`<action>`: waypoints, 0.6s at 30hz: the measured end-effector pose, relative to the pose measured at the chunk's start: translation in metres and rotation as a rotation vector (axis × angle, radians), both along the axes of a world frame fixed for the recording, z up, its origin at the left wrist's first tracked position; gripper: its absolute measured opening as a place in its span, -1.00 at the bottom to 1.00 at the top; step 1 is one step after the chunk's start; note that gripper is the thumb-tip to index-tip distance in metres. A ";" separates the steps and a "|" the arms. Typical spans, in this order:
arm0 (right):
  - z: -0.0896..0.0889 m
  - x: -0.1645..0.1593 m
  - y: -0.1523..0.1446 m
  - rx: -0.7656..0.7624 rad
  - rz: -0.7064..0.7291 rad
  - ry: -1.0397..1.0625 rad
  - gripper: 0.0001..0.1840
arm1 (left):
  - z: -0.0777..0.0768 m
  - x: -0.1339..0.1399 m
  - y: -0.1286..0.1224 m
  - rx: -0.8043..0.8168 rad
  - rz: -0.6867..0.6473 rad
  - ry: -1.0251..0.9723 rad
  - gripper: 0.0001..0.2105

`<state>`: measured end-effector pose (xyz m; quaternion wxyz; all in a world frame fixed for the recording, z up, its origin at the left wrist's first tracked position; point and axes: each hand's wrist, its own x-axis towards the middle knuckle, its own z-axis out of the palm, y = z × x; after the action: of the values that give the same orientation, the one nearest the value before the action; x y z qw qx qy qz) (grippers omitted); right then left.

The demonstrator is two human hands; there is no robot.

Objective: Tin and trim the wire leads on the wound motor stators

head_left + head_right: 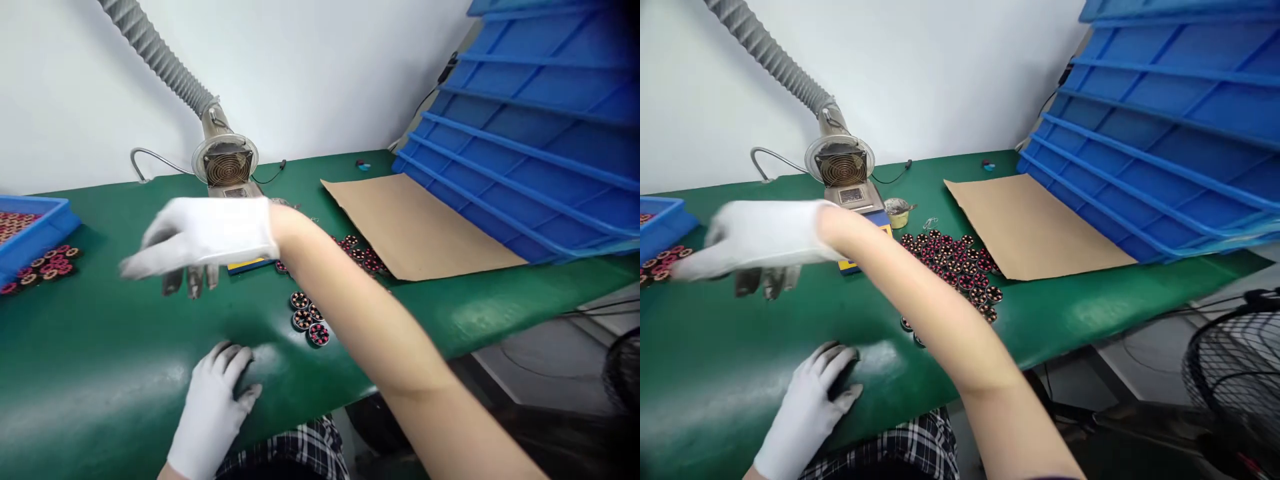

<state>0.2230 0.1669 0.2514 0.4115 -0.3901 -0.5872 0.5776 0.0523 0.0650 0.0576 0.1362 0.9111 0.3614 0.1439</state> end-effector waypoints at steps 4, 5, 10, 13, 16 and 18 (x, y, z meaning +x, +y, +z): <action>-0.018 0.019 -0.014 0.062 0.121 0.147 -0.73 | 0.026 0.057 0.009 -0.100 -0.139 0.268 -0.40; -0.024 0.021 -0.019 0.075 0.031 0.292 -0.73 | 0.031 0.071 0.012 -0.094 -0.162 0.310 -0.41; -0.037 0.022 -0.039 0.127 -0.153 0.565 -0.74 | 0.036 0.113 0.027 -0.011 -0.136 0.446 -0.69; -0.032 0.023 -0.045 0.142 -0.146 0.486 -0.72 | 0.032 0.115 0.036 0.040 -0.128 0.492 -0.81; -0.025 0.023 -0.050 0.197 -0.235 0.317 -0.75 | 0.041 0.093 0.053 0.128 -0.112 0.517 -0.85; -0.024 0.018 -0.048 0.290 -0.367 0.141 -0.79 | 0.059 0.066 0.073 0.246 -0.077 0.467 -0.85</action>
<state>0.2410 0.1186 0.2272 0.6014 -0.3858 -0.5531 0.4285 0.1178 0.1379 0.1163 -0.0573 0.9424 0.3279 -0.0328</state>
